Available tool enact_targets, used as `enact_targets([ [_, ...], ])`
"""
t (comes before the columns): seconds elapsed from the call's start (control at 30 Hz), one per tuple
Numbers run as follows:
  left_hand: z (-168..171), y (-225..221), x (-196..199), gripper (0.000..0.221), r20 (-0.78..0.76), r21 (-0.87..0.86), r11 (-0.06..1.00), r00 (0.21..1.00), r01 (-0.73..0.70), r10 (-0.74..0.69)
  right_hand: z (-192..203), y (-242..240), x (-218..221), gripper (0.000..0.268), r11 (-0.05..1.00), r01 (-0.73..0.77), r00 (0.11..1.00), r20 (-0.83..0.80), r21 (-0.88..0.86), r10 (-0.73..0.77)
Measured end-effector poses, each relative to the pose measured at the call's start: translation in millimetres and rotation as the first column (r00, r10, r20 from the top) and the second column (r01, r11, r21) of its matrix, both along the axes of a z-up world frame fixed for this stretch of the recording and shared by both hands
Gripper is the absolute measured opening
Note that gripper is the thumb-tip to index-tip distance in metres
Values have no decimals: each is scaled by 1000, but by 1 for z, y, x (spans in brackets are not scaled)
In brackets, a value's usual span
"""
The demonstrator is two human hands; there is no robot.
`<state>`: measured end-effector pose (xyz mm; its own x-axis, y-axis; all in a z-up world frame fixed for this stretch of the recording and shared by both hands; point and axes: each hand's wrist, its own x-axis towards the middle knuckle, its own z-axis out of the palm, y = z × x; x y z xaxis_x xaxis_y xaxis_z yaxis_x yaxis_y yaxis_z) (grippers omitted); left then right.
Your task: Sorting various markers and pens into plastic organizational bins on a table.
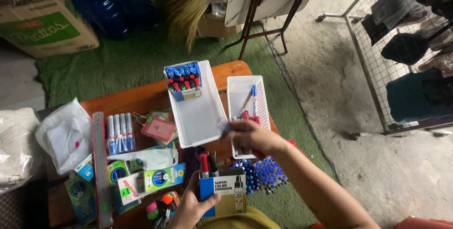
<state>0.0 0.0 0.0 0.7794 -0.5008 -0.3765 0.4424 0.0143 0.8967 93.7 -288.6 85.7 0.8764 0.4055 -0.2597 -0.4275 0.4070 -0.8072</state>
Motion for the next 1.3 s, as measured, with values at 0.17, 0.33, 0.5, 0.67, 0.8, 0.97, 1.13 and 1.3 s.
enact_targets([
  [0.17,-12,5,-1,71,82,-49,999,997,17,-13,72,32,-2,26,502,-76,781,262,-861,567],
  [0.33,-34,7,-4,77,18,-30,999,999,-39,39,82,45,-5,22,417,-10,561,340,-909,755],
  [0.5,-20,6,-5,85,-253,51,984,951,-169,176,43,45,-3,33,196,14,313,191,-980,930],
  [0.67,-4,5,-4,87,-283,59,968,926,-243,250,69,60,-1,10,-146,101,134,-132,-984,982],
  [0.8,10,3,-6,82,-348,4,962,901,-274,258,108,69,-8,7,-183,120,324,-135,-976,936],
  [0.97,-8,3,-9,86,-407,-60,939,867,-340,288,93,53,-9,12,132,190,337,191,-973,922],
  [1.13,-18,4,-6,87,-373,-22,961,894,-276,248,64,53,-10,15,281,-15,412,250,-960,876],
  [1.3,3,1,-1,72,-110,-53,997,993,-59,52,71,56,-15,38,561,81,519,515,-824,682],
])
